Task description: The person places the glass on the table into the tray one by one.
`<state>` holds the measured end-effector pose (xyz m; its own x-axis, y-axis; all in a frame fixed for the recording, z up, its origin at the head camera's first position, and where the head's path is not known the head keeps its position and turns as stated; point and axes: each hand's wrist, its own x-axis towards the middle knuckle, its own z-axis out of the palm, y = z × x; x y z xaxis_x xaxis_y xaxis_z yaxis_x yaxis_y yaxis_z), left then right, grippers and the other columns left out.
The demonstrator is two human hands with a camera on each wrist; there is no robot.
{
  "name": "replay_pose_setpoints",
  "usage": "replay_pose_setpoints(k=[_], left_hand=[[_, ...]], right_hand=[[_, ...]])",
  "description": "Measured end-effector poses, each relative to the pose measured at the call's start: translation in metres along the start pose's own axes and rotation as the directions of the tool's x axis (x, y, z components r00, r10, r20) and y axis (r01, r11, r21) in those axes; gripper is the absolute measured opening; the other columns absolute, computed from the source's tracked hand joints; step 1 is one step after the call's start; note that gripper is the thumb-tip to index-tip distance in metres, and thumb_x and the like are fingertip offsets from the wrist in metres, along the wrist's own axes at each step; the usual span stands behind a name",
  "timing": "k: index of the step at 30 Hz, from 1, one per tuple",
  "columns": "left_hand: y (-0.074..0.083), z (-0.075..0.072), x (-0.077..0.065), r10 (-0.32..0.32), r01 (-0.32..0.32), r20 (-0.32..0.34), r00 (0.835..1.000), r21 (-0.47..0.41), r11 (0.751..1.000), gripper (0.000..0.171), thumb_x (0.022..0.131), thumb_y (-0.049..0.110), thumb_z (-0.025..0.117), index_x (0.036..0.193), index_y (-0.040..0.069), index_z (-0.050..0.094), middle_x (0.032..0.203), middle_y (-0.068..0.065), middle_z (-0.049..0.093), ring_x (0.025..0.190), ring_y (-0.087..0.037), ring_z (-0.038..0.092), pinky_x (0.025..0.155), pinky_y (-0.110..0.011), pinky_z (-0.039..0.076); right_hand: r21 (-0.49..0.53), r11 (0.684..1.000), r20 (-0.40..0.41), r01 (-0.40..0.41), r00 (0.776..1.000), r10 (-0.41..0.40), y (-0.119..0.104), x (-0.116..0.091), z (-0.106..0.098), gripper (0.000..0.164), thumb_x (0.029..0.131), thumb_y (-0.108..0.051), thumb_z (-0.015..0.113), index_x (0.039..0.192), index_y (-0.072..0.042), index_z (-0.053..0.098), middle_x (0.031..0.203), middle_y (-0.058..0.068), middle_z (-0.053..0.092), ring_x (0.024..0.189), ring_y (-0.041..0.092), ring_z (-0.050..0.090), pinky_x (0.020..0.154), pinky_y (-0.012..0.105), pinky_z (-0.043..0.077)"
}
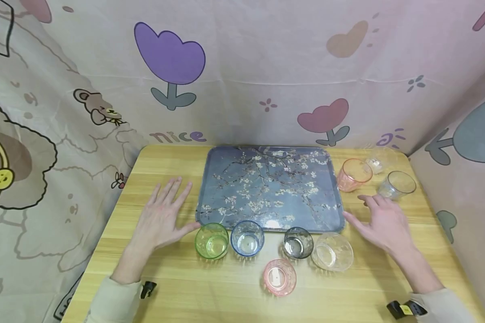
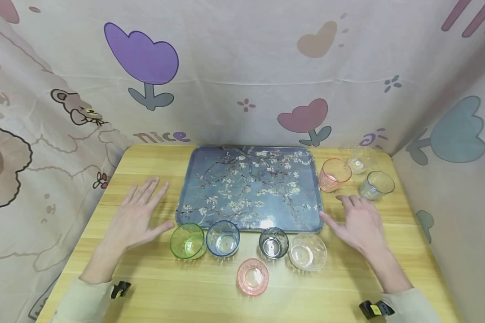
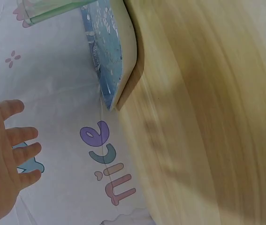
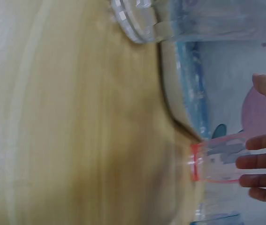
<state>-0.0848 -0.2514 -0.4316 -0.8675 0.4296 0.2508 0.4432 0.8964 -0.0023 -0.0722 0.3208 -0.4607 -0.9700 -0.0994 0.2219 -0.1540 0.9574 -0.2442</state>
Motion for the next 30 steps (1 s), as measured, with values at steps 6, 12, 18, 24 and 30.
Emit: replay_pose_setpoints(k=[6,12,18,24,30], left_hand=[[0.001,0.002,-0.003,0.001,-0.001,-0.001,1.0,-0.015,1.0,0.11,0.089,0.093,0.033,0.163,0.011,0.038,0.168,-0.025,0.035,0.156,-0.046,0.036,0.127,-0.066,0.025],[0.002,0.002,-0.006,0.011,-0.012,-0.012,1.0,-0.026,1.0,0.114,0.089,0.096,0.018,0.162,0.01,0.04,0.167,-0.025,0.037,0.154,-0.047,0.037,0.125,-0.067,0.028],[0.008,0.004,-0.008,0.081,-0.082,-0.038,0.996,-0.019,0.996,0.115,0.089,0.096,0.02,0.158,0.008,0.044,0.159,-0.027,0.048,0.144,-0.047,0.05,0.12,-0.065,0.038],[0.02,0.007,-0.011,0.146,-0.148,-0.066,0.987,-0.018,0.989,0.119,0.086,0.097,0.01,0.156,0.008,0.047,0.147,-0.026,0.06,0.129,-0.046,0.062,0.108,-0.061,0.05],[0.032,0.01,-0.015,0.215,-0.218,-0.082,0.973,-0.028,0.976,0.125,0.079,0.103,0.016,0.152,0.008,0.051,0.135,-0.022,0.067,0.121,-0.041,0.065,0.105,-0.058,0.053]], right_hand=[[-0.058,0.996,-0.037,0.066,0.997,-0.068,0.007,0.004,0.019,0.065,0.09,-0.057,0.073,0.12,0.001,0.067,0.112,0.027,0.068,0.105,0.046,0.061,0.087,0.059,0.045],[-0.064,0.992,-0.049,0.112,0.992,-0.115,0.01,0.009,0.032,0.058,0.092,-0.051,0.071,0.112,0.003,0.067,0.102,0.025,0.067,0.092,0.041,0.061,0.085,0.055,0.047],[-0.055,0.992,-0.027,0.109,0.993,-0.111,0.014,0.012,0.044,0.052,0.094,-0.046,0.07,0.109,0.003,0.066,0.099,0.024,0.068,0.09,0.04,0.063,0.084,0.055,0.049],[-0.058,0.989,-0.039,0.139,0.989,-0.141,0.015,0.015,0.052,0.041,0.095,-0.039,0.07,0.099,0.002,0.066,0.088,0.02,0.068,0.081,0.037,0.063,0.078,0.053,0.049],[-0.057,0.985,-0.06,0.16,0.985,-0.163,0.013,0.017,0.057,0.032,0.096,-0.032,0.069,0.092,0.0,0.064,0.081,0.015,0.064,0.076,0.034,0.061,0.075,0.052,0.048]])
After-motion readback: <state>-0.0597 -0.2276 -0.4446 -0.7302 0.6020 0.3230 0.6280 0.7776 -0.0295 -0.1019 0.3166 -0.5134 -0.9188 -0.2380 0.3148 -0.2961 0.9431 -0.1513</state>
